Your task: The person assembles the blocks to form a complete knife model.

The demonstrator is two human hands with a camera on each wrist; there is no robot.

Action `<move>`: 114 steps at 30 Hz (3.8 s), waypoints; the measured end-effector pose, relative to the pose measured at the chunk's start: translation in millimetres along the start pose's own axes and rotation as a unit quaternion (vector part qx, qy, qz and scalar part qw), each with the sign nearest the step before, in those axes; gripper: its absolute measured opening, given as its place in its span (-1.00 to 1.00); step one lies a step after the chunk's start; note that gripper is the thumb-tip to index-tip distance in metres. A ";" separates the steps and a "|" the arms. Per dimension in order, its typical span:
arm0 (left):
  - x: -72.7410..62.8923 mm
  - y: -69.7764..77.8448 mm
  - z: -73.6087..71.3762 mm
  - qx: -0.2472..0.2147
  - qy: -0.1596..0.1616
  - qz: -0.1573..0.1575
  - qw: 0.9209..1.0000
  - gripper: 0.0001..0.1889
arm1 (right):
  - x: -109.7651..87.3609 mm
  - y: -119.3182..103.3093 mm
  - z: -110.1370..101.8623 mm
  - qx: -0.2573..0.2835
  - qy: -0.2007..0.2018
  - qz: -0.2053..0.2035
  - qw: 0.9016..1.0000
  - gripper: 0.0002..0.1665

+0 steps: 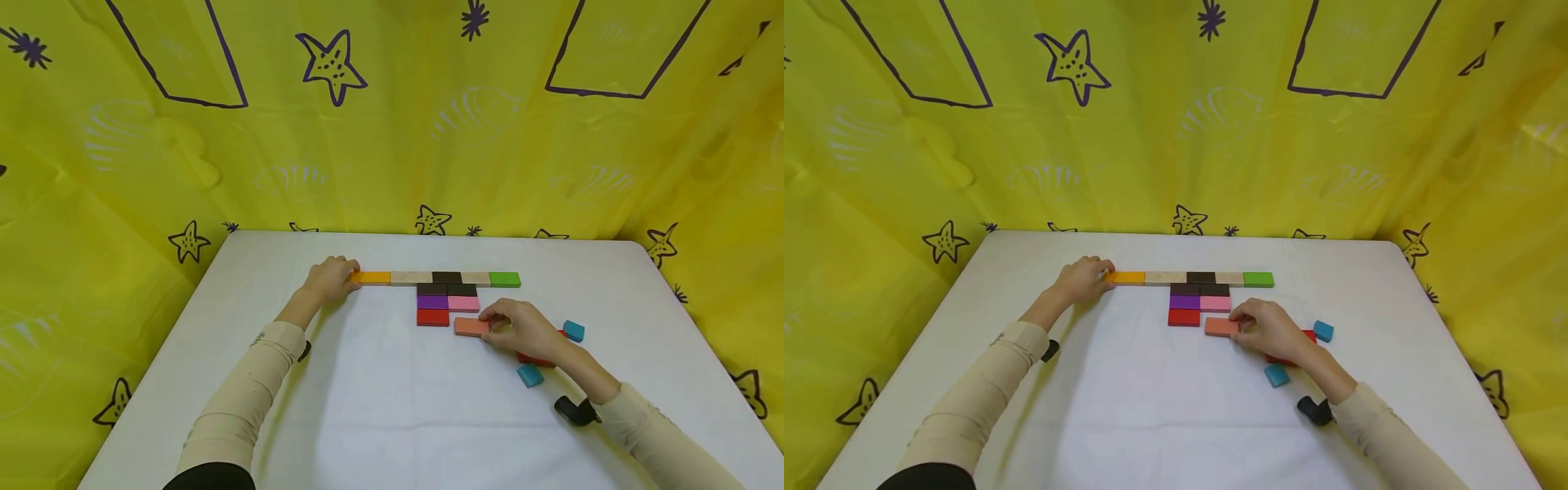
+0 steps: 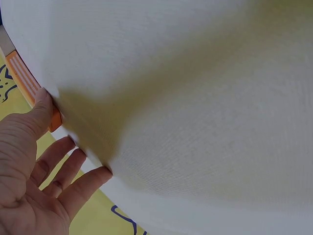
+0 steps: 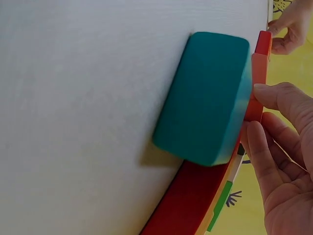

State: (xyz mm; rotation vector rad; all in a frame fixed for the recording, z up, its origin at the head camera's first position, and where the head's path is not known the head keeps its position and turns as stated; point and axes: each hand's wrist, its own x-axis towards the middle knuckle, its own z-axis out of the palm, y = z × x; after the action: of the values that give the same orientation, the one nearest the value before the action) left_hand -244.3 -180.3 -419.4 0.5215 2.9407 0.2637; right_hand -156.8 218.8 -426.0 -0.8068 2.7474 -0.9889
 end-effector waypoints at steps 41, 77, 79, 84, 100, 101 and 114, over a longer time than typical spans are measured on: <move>0.2 0.8 2.3 -0.009 0.002 0.000 1.000 -0.66 | 18.9 -6.2 8.3 -0.042 0.043 0.000 0.998 -0.86; -0.2 -1.2 1.8 -0.007 0.002 -0.003 1.000 -0.65 | -52.5 3.7 -27.7 -0.013 0.047 0.016 0.999 -0.65; -0.5 -1.2 1.9 -0.008 0.001 -0.004 1.000 -0.65 | -56.3 4.6 -28.7 -0.016 0.053 0.018 0.998 -0.64; -1.1 -0.3 0.5 -0.009 0.002 0.001 1.000 -0.66 | -66.0 9.2 -29.4 -0.022 0.073 0.016 0.997 -0.63; 0.4 -0.2 -0.1 -0.005 0.003 0.001 1.000 -0.67 | -90.0 22.3 -31.1 -0.030 0.093 0.010 0.995 -0.64; 0.5 -0.4 0.2 -0.005 0.003 0.001 1.000 -0.67 | -90.8 22.9 -31.3 -0.032 0.094 0.011 0.995 -0.63; 0.6 -0.5 1.3 -0.006 0.003 0.000 1.000 -0.66 | -94.4 26.6 -31.7 -0.015 0.067 0.055 0.996 -0.56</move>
State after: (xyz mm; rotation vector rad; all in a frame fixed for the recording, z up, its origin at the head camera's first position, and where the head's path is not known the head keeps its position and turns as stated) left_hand -244.9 -180.3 -420.8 0.5209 2.9429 0.2837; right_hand -96.9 302.6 -424.6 -0.6068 2.8896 -1.0175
